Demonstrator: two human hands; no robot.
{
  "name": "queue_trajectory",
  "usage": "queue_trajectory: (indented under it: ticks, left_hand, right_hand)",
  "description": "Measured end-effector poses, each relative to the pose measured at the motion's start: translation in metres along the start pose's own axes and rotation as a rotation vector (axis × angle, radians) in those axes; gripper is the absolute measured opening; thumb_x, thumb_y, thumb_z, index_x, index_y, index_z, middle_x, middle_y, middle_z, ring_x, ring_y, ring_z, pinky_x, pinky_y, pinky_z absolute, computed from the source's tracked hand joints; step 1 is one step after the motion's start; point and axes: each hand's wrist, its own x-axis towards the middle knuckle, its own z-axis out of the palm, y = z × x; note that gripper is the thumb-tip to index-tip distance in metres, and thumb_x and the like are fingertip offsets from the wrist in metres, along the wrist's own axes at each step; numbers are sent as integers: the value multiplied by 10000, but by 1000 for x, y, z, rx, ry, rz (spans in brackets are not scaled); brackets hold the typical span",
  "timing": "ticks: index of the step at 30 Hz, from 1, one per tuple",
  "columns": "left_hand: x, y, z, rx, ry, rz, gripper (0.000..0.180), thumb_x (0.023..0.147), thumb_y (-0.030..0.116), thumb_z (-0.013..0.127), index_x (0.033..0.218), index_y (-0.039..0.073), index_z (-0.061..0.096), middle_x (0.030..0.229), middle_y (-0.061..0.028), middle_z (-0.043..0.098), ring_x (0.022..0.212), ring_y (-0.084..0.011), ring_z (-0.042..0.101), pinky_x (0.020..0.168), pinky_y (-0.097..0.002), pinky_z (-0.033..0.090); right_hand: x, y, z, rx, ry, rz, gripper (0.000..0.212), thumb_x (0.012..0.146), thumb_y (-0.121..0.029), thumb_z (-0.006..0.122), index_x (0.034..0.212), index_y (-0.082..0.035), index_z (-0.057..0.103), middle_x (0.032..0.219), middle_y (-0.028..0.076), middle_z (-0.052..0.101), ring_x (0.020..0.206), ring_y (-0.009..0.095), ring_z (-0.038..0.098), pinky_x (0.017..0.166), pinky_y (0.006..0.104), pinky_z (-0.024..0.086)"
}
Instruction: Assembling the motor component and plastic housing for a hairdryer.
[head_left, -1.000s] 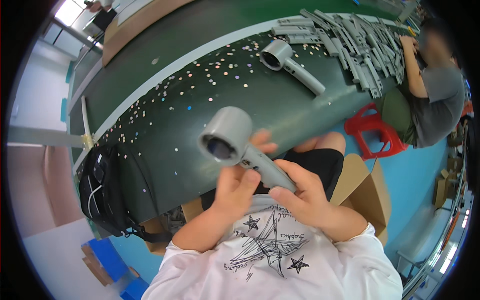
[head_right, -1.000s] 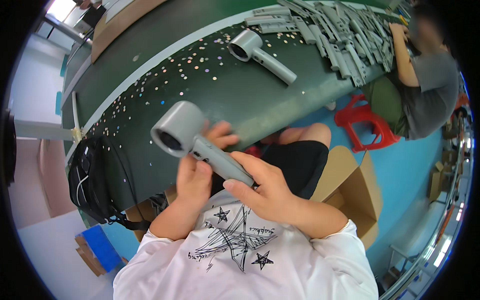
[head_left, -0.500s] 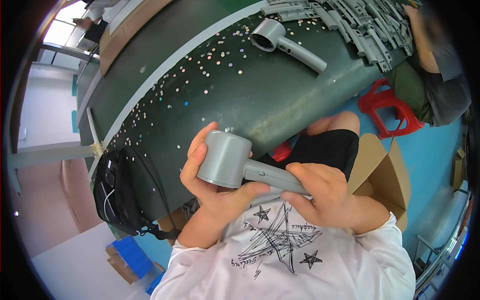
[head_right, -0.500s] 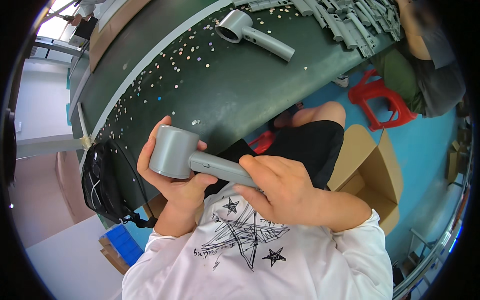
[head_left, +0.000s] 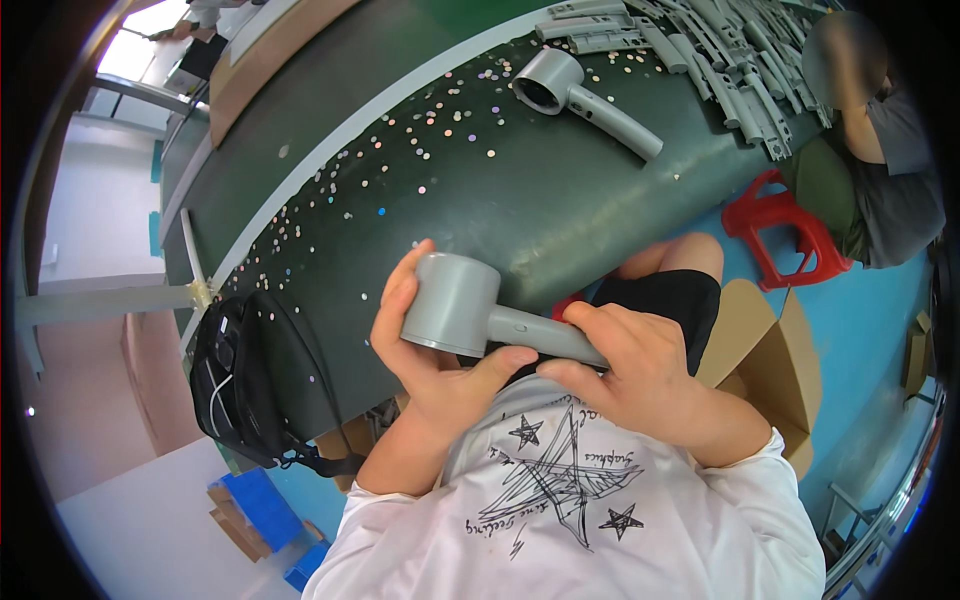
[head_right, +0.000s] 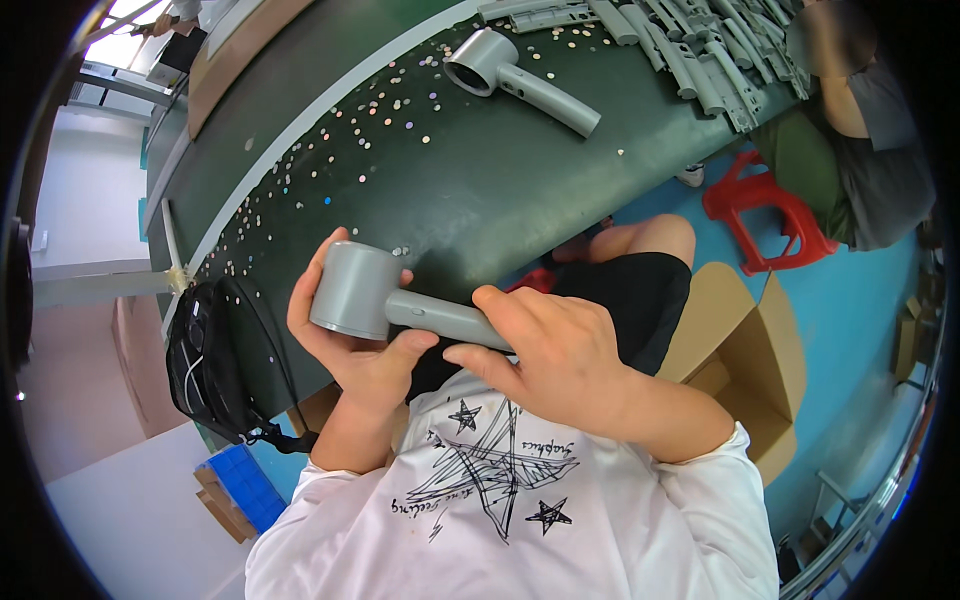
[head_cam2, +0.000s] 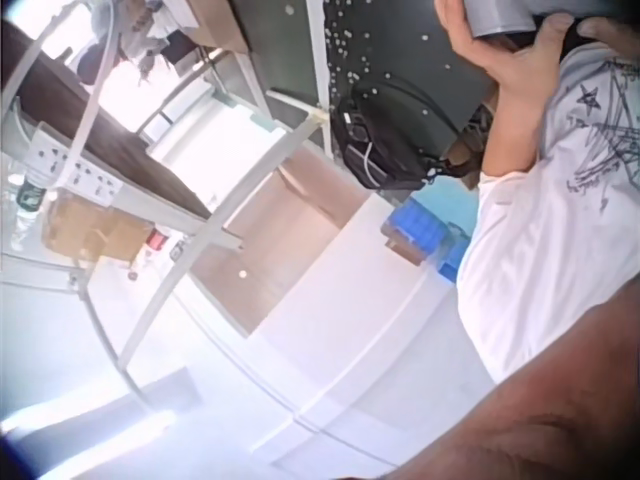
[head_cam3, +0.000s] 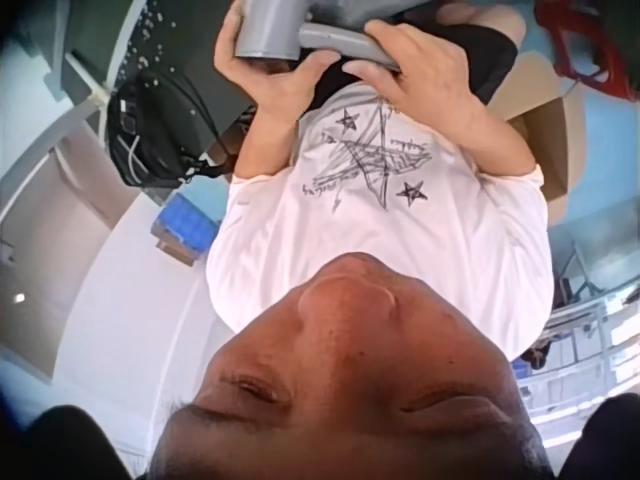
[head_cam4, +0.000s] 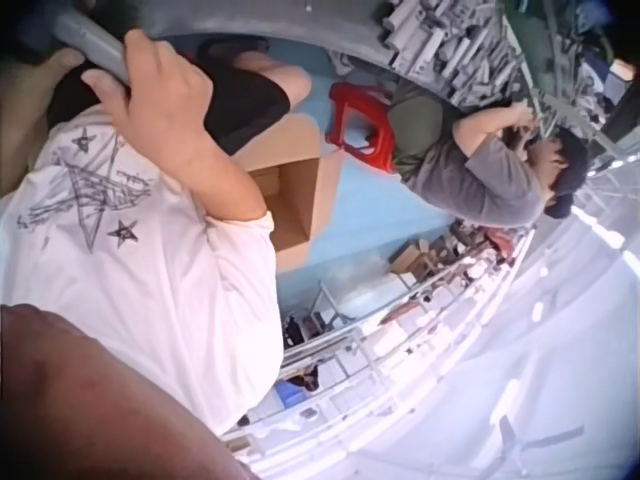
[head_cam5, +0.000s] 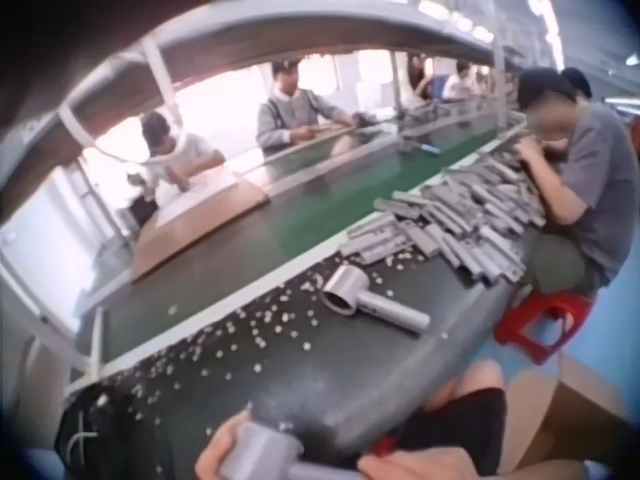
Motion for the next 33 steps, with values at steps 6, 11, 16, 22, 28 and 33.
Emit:
queue_trajectory:
  ticks: [6,11,16,22,28,33]
  left_hand:
    - [26,-7,10,124,-40,85,1028,660,219,910,1407,73,220,1407,-246,341,1213,-302,478,1002,-415,443]
    - [115,-13,20,-126,155,-242,605,968,151,575,1437,44,209,1339,-138,408,1048,-191,572,727,-273,541]
    - [138,-99,13,156,72,-437,308,1020,216,445,833,21,592,755,-58,566,601,-115,551,553,-284,447]
    - [143,-92,19,264,-86,-397,218,979,171,504,868,6,593,836,-172,594,786,-366,588,709,-404,466]
    - [158,-86,20,262,-166,-414,179,962,105,506,854,-1,602,820,-147,602,666,-279,603,626,-356,477]
    - [157,-80,12,294,-73,-422,223,970,79,473,808,-13,596,804,-118,607,584,-171,571,576,-286,456]
  right_hand:
    - [30,20,5,-46,52,-9,351,819,-383,715,846,-50,607,651,94,604,563,273,616,488,361,463]
    - [152,50,-8,281,-132,231,335,931,-337,593,962,-6,635,736,154,636,715,281,652,654,370,497]
    - [342,122,33,-14,-92,339,475,910,-412,571,1080,29,619,991,264,660,985,401,631,837,462,487]
    - [492,199,115,29,-113,129,459,905,-363,577,1128,38,596,1034,254,656,949,391,653,843,455,509]
    - [557,374,36,-389,471,152,256,844,-99,504,1067,15,560,1018,221,646,969,352,641,836,456,518]
    - [509,485,-117,-985,629,521,274,880,-165,511,1067,15,600,1085,202,652,999,363,646,870,448,526]
